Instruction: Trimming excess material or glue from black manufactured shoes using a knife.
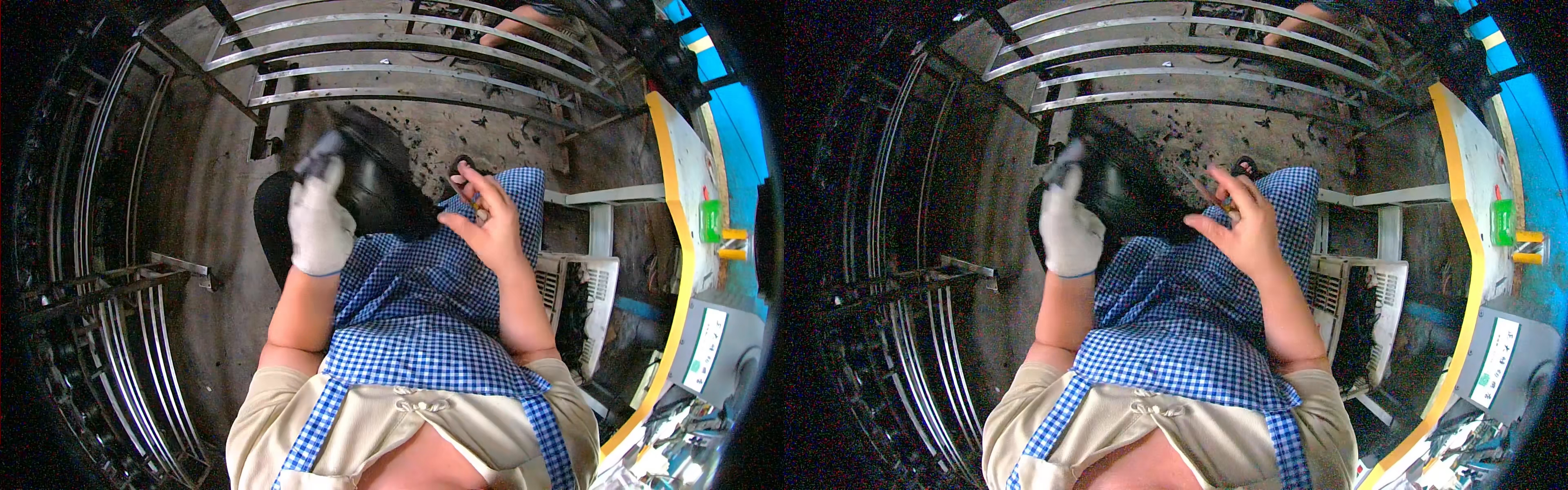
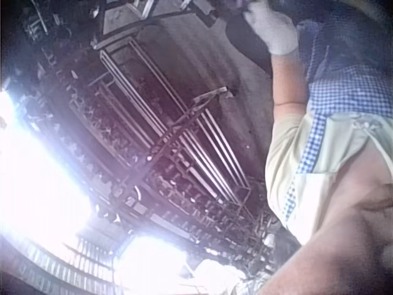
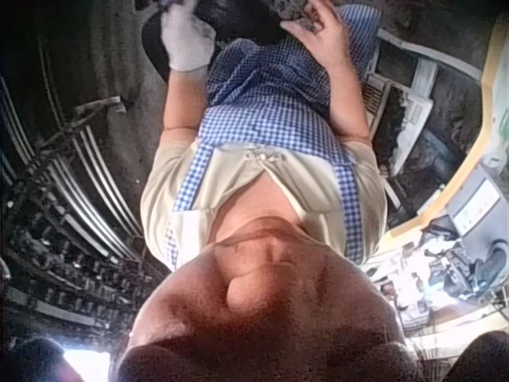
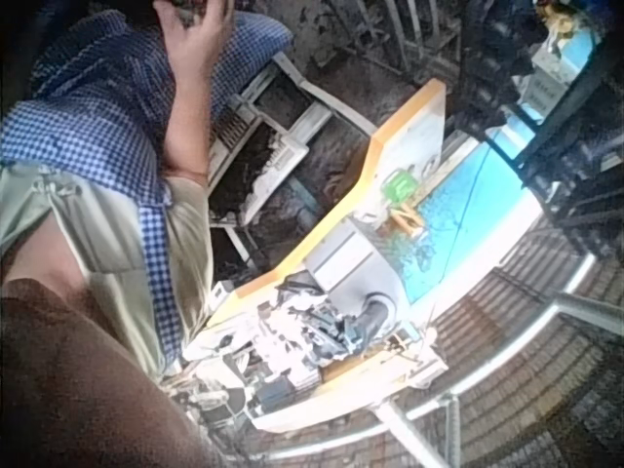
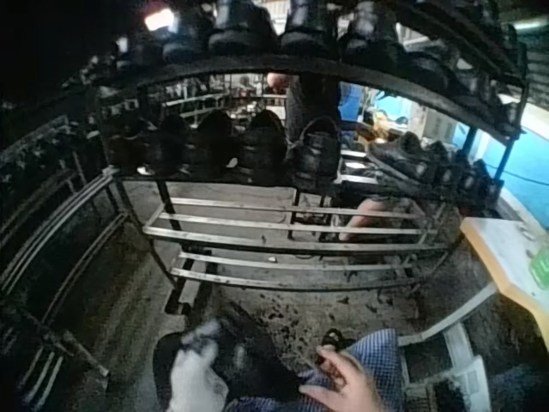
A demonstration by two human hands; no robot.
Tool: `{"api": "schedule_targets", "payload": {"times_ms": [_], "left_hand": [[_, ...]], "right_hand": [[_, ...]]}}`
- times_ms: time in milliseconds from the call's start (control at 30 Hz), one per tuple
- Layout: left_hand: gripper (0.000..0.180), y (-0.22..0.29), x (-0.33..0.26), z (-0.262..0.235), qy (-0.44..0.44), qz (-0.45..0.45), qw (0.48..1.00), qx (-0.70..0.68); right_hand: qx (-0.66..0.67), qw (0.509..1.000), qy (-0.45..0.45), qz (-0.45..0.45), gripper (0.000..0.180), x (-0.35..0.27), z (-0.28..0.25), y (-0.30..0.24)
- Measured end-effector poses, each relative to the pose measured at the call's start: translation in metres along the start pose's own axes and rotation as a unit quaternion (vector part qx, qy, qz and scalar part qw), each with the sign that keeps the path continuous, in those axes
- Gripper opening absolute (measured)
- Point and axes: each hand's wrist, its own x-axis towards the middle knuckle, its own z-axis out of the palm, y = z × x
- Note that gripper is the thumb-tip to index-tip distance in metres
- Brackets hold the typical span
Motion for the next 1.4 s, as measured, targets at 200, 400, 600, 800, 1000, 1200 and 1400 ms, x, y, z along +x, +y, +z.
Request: {"api": "schedule_targets", "payload": {"times_ms": [200, 400, 600, 800, 1000, 1200, 1400], "left_hand": [[0.026, 0.0, 0.043, -0.018, 0.015, -0.012, 0.919, -0.394], [0.031, 0.003, 0.021, 0.0, -0.081, -0.041, 0.938, -0.335], [0.028, -0.059, 0.02, -0.032, -0.287, 0.237, 0.874, 0.314], [0.04, -0.075, 0.018, -0.039, -0.291, 0.187, 0.875, 0.338], [0.048, -0.044, -0.004, -0.004, -0.258, 0.151, 0.942, 0.152], [0.059, -0.034, -0.008, -0.022, -0.254, 0.229, 0.836, 0.43], [0.061, -0.042, -0.013, -0.018, -0.234, 0.245, 0.869, 0.36]], "right_hand": [[0.024, 0.999, -0.026, 0.039, 0.081, -0.024, 0.005, 0.009], [-0.052, 0.998, 0.02, -0.013, 0.056, -0.018, 0.006, 0.013], [-0.148, 0.987, -0.025, -0.05, 0.053, -0.001, -0.024, 0.008], [-0.089, 0.99, 0.007, -0.105, 0.049, 0.018, -0.038, -0.019], [-0.125, 0.978, 0.027, -0.164, 0.036, 0.026, -0.031, -0.054], [-0.255, 0.954, -0.065, -0.146, 0.039, 0.024, -0.04, -0.072], [-0.328, 0.923, -0.103, -0.175, 0.043, 0.021, -0.046, -0.08]]}}
